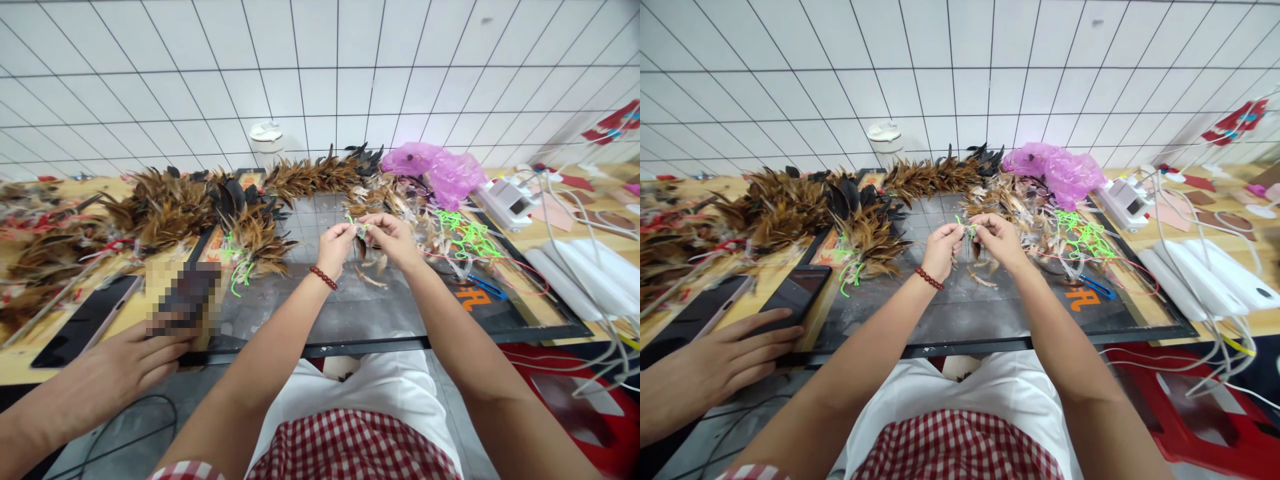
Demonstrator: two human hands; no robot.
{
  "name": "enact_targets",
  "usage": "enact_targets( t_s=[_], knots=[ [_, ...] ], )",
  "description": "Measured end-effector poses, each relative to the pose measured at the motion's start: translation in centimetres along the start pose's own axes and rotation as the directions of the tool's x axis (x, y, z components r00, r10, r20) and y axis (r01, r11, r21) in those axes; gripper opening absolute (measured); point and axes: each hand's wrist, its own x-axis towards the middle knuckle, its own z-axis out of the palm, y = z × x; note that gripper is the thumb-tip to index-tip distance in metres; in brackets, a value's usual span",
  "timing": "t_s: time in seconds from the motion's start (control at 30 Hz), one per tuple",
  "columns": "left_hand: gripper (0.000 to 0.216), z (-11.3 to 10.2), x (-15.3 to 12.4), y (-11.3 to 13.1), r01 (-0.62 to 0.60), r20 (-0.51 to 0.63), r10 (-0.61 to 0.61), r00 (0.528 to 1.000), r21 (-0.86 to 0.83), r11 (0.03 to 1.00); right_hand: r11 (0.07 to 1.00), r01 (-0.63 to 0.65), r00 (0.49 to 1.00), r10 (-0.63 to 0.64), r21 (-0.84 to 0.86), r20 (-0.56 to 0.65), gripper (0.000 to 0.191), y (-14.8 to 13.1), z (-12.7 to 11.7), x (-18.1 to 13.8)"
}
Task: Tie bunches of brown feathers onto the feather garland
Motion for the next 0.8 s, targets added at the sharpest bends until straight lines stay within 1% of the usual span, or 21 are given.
enact_targets(
  t_s=[0.1,0.17,0.23,0.3,0.37,0.43,0.57,0.7,0.8],
  knots=[
    [0.019,-0.1,-0.1,0.1,0.021,0.083,-0.017,0.996,-0.039,0.999,0.983,-0.123,0.992,0.126,0.138,-0.019,0.022,-0.3,0.6,-0.2],
    [0.019,-0.1,-0.1,0.2,0.064,0.096,-0.058,0.994,-0.062,0.996,0.959,-0.19,0.979,0.202,0.21,-0.036,0.022,-0.5,0.9,-0.2],
    [0.018,-0.1,-0.1,0.4,0.1,0.088,-0.091,0.992,-0.096,0.99,0.933,-0.247,0.962,0.269,0.261,-0.053,0.021,-0.6,1.2,-0.1],
    [0.018,-0.1,0.0,0.5,0.098,0.045,-0.092,0.995,-0.133,0.986,0.917,-0.271,0.949,0.306,0.293,-0.078,0.021,-0.6,1.4,-0.1],
    [0.019,-0.2,0.1,0.6,0.08,-0.01,-0.082,0.997,-0.167,0.983,0.912,-0.263,0.947,0.307,0.315,-0.098,0.022,-0.5,1.4,-0.1],
    [0.02,-0.2,0.2,0.6,0.081,-0.035,-0.09,0.995,-0.196,0.977,0.912,-0.242,0.956,0.282,0.331,-0.078,0.022,-0.3,1.5,-0.1],
    [0.024,-0.2,0.1,0.7,0.117,0.007,-0.118,0.993,-0.227,0.967,0.916,-0.249,0.966,0.256,0.313,0.02,0.018,0.0,1.5,-0.3],
    [0.022,0.0,-0.1,0.5,0.123,0.033,-0.119,0.992,-0.177,0.976,0.953,-0.216,0.976,0.212,0.214,0.041,0.023,-0.5,1.6,-0.5],
    [0.022,0.0,0.0,0.2,0.077,-0.007,-0.078,0.997,-0.101,0.992,0.969,-0.167,0.986,0.166,0.181,0.018,0.032,-0.8,1.8,-0.6]
  ],
)
